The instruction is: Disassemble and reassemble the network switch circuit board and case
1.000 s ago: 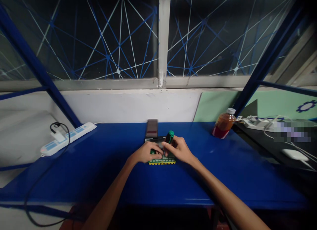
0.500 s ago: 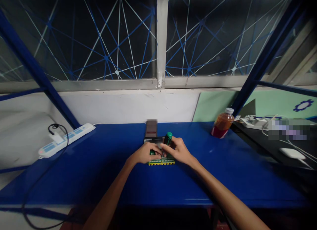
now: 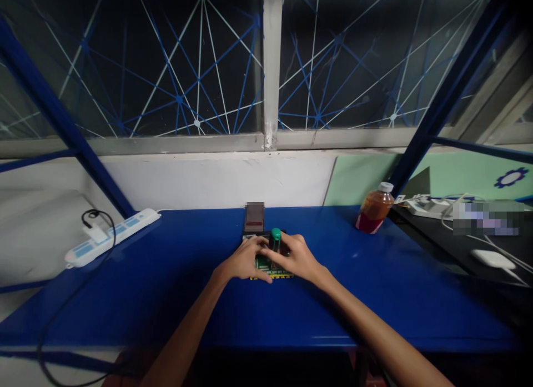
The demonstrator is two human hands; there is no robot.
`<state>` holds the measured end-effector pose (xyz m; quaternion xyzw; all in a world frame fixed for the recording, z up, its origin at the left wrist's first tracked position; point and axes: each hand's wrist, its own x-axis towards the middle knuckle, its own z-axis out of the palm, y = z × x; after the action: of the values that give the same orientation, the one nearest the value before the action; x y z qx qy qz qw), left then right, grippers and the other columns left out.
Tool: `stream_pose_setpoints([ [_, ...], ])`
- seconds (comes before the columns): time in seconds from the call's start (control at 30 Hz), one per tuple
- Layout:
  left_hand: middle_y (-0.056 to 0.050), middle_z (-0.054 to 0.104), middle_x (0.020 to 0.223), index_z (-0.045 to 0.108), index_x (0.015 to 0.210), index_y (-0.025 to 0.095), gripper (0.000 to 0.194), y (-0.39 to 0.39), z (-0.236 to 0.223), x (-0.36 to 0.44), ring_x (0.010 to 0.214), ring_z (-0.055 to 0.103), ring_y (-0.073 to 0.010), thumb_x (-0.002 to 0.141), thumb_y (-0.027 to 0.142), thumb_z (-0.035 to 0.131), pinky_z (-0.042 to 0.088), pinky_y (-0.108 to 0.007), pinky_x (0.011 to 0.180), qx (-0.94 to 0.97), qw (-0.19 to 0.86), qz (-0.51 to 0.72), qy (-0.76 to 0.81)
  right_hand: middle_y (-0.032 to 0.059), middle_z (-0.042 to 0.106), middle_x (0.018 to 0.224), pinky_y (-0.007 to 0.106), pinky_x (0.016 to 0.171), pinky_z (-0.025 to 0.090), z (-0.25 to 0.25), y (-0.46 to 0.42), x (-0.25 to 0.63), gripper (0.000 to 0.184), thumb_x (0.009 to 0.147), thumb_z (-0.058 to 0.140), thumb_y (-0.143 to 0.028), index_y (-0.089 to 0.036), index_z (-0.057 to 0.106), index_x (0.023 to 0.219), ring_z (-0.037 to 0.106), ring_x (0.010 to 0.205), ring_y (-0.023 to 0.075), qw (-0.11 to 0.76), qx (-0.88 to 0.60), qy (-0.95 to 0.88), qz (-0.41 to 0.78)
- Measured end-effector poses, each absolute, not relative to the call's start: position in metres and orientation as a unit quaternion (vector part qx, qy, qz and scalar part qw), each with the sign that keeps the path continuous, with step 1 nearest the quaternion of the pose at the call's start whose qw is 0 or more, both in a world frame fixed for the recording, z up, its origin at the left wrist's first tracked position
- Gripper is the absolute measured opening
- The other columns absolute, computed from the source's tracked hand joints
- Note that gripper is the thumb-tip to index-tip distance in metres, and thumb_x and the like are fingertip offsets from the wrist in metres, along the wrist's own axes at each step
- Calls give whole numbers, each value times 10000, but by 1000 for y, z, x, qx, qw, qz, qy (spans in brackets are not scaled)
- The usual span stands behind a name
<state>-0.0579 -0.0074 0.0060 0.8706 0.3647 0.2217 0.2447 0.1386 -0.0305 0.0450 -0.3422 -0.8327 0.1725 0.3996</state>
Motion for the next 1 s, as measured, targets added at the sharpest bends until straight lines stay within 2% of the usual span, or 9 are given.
stream_pose_setpoints([
  [0.07, -119, 474, 1318, 529, 1256, 235, 845, -8, 5, -58, 1220, 411, -350, 494, 393, 856, 299, -524, 1032, 868, 241, 218, 376, -12, 535, 579, 236, 486, 335, 45, -30, 137, 318, 867, 527, -463, -159, 590, 800, 439, 488, 100, 397, -341, -838, 158],
  [0.13, -124, 495, 1288, 500, 1280, 223, 873, -10, 6, -57, 1177, 457, -338, 502, 407, 850, 350, -498, 1003, 861, 252, 219, 385, -4, 539, 573, 240, 485, 331, 46, -30, 135, 320, 869, 517, -459, -159, 588, 785, 439, 483, 104, 391, -338, -844, 143],
  [0.23, -114, 538, 1228, 549, 1220, 207, 779, -12, 8, -53, 1119, 505, -322, 523, 392, 843, 406, -452, 962, 855, 253, 234, 388, -4, 532, 543, 242, 474, 316, 49, -28, 133, 324, 859, 526, -462, -166, 566, 733, 436, 464, 105, 383, -353, -844, 128],
  [0.5, -94, 581, 1176, 615, 1126, 191, 630, -13, 5, -44, 1097, 527, -296, 565, 382, 828, 416, -425, 963, 863, 222, 277, 359, -33, 457, 509, 235, 449, 287, 46, -28, 132, 353, 833, 563, -461, -201, 453, 622, 392, 464, 97, 399, -395, -815, 144],
  [0.7, -93, 632, 1099, 692, 948, 160, 212, -16, 18, -41, 1036, 573, -238, 775, 282, 691, 441, -352, 929, 853, 264, 316, 320, -40, 445, 539, 237, 481, 310, 41, -30, 141, 338, 851, 558, -464, -191, 481, 668, 402, 490, 96, 412, -382, -808, 176],
  [1.0, -69, 693, 915, 712, 862, 142, 149, -18, 21, -36, 849, 630, -201, 807, 271, 662, 478, -302, 806, 841, 307, 317, 313, -15, 506, 605, 239, 512, 342, 45, -30, 145, 336, 843, 567, -477, -177, 532, 699, 440, 542, 111, 402, -369, -816, 191],
])
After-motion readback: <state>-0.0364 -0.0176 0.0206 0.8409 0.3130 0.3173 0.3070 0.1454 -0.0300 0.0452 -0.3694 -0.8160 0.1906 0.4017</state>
